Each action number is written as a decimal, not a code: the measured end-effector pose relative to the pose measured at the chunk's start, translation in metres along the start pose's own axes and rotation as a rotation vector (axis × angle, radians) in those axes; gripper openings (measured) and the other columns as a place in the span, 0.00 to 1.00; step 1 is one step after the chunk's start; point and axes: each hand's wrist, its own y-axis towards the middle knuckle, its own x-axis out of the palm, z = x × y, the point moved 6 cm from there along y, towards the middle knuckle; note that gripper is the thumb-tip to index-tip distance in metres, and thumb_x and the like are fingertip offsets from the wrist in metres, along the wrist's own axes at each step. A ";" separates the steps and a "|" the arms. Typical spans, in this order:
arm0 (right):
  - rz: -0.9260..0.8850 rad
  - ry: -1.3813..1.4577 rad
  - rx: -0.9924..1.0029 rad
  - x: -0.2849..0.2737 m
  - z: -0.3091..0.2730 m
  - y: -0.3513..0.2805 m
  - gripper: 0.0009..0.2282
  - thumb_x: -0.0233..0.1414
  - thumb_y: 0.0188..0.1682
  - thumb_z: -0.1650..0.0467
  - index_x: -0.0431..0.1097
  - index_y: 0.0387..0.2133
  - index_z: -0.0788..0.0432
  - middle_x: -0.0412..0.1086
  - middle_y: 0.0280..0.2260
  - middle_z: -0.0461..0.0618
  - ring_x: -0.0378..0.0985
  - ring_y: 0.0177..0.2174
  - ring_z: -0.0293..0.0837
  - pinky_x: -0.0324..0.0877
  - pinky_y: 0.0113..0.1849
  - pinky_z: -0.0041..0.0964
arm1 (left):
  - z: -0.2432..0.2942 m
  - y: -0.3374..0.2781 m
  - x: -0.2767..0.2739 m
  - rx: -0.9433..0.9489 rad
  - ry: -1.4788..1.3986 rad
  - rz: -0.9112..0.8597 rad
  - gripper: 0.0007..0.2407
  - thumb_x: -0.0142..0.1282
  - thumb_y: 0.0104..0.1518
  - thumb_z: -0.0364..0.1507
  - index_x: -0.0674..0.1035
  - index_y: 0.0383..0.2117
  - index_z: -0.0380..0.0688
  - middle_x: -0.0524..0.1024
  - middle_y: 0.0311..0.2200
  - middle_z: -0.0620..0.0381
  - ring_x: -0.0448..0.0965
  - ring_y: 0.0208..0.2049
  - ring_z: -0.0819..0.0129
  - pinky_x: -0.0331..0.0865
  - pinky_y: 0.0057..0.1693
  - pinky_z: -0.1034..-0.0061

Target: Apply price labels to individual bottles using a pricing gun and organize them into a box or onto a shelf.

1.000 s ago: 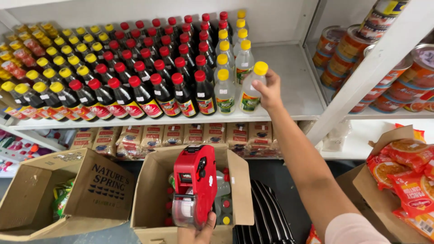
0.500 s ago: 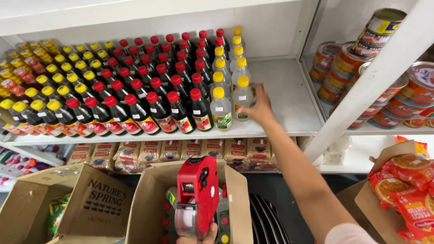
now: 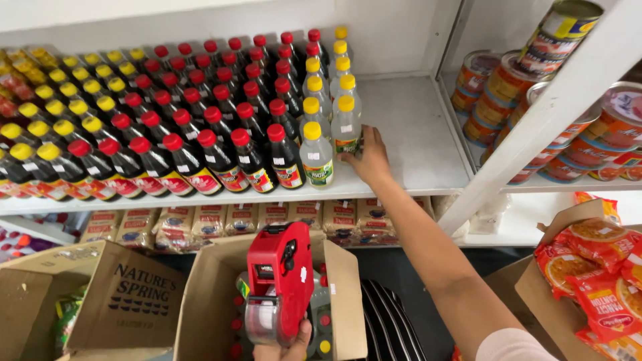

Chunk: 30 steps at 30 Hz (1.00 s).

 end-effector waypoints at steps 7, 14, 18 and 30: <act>0.201 -0.057 -0.219 -0.024 -0.035 -0.033 0.38 0.72 0.38 0.66 0.56 0.57 0.68 0.60 0.52 0.69 0.65 0.50 0.66 0.66 0.50 0.53 | 0.059 -0.014 -0.012 -0.161 -0.134 0.014 0.17 0.65 0.51 0.24 0.79 0.49 0.39 0.81 0.39 0.54 0.81 0.40 0.67 0.73 0.47 0.73; 0.038 0.466 -0.400 0.026 -0.068 -0.155 0.16 0.62 0.47 0.73 0.64 0.45 0.59 0.68 0.44 0.58 0.72 0.40 0.52 0.70 0.40 0.42 | 0.080 -0.007 -0.057 -0.262 0.081 0.011 0.13 0.62 0.55 0.31 0.81 0.45 0.44 0.79 0.32 0.60 0.73 0.24 0.73 0.68 0.29 0.75; -0.593 0.421 -0.498 0.078 -0.132 -0.187 0.13 0.60 0.45 0.74 0.70 0.44 0.58 0.74 0.42 0.54 0.79 0.43 0.57 0.76 0.45 0.46 | 0.037 -0.008 -0.092 -0.221 0.230 0.067 0.14 0.62 0.54 0.33 0.81 0.46 0.45 0.78 0.28 0.61 0.73 0.22 0.74 0.68 0.30 0.76; -1.542 -0.182 -0.625 0.327 -0.049 -0.330 0.19 0.54 0.35 0.76 0.76 0.43 0.57 0.74 0.41 0.61 0.76 0.44 0.60 0.72 0.44 0.50 | -0.064 0.009 -0.125 -0.102 0.186 0.060 0.15 0.58 0.58 0.27 0.79 0.52 0.42 0.79 0.47 0.54 0.76 0.51 0.61 0.68 0.58 0.66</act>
